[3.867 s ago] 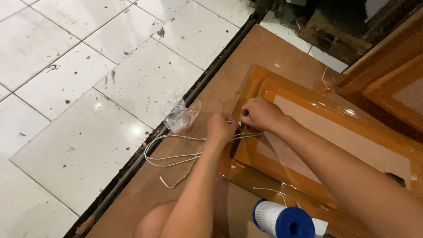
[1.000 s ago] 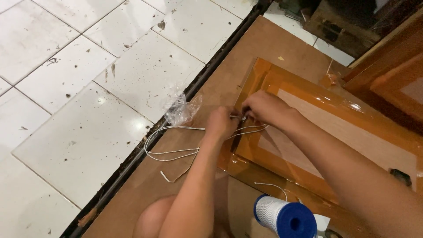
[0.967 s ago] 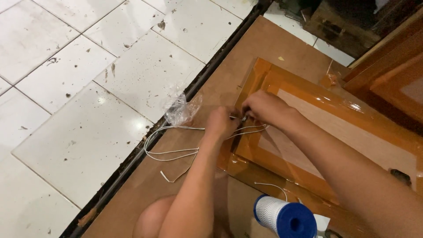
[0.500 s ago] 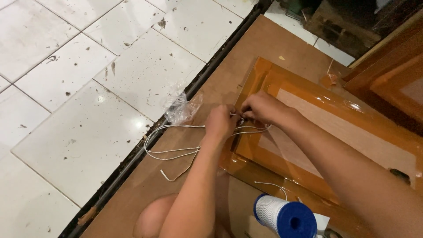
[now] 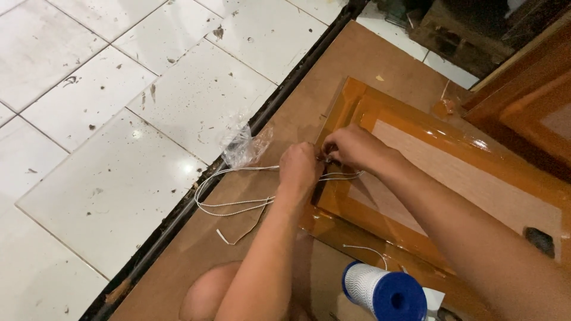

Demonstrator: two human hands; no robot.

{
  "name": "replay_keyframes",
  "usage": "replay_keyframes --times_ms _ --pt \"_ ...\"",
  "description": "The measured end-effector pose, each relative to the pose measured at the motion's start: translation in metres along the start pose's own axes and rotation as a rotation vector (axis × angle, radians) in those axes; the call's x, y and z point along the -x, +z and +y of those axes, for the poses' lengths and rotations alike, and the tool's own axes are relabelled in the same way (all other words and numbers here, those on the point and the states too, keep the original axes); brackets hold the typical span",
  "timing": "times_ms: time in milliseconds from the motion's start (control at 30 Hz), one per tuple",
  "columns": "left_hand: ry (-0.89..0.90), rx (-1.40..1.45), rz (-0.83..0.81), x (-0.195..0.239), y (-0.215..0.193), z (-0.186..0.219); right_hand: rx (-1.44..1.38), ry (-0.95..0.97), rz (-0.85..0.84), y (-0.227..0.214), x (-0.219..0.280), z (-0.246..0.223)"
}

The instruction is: Measuring, cutting, and tying a string to the back of a picture frame for hanging.

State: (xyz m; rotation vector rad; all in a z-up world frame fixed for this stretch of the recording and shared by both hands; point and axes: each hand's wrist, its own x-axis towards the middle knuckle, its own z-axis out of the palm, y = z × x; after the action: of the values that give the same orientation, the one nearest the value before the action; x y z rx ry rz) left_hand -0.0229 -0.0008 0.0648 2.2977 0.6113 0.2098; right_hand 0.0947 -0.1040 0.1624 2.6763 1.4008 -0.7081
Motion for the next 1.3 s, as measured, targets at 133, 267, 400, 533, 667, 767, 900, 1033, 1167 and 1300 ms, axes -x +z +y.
replay_keyframes --times_ms 133,267,400,533,667,767,900,1033,1167,1300 --pt "0.063 -0.177 0.049 0.007 -0.012 0.014 -0.014 0.021 0.022 0.0 0.009 -0.002" --pt "0.003 -0.151 -0.118 0.015 -0.031 0.016 -0.141 0.013 0.102 -0.001 0.019 0.0" --pt "-0.266 0.332 -0.303 0.002 -0.028 0.01 -0.281 0.036 0.218 0.021 0.025 0.011" --pt "-0.339 0.45 -0.322 -0.007 -0.019 0.004 -0.192 0.14 0.212 0.03 0.03 0.007" --pt "-0.358 0.67 -0.214 0.006 -0.045 0.022 -0.202 0.128 0.395 0.031 0.041 0.008" --pt "-0.235 0.63 -0.006 0.017 -0.068 0.046 -0.345 0.081 0.526 -0.014 0.072 -0.016" --pt "0.145 0.751 0.106 0.047 -0.087 0.077 -1.108 -0.053 0.526 -0.049 0.084 -0.018" --pt "0.243 0.743 -0.126 0.062 -0.06 0.063 -1.419 -0.096 0.515 -0.124 0.159 -0.051" --pt "0.143 0.713 -0.06 0.073 -0.077 0.064 -1.519 -0.343 0.729 -0.177 0.222 -0.033" --pt "0.09 0.865 0.005 0.076 -0.127 0.104 -1.547 -0.476 0.919 -0.202 0.272 0.012"
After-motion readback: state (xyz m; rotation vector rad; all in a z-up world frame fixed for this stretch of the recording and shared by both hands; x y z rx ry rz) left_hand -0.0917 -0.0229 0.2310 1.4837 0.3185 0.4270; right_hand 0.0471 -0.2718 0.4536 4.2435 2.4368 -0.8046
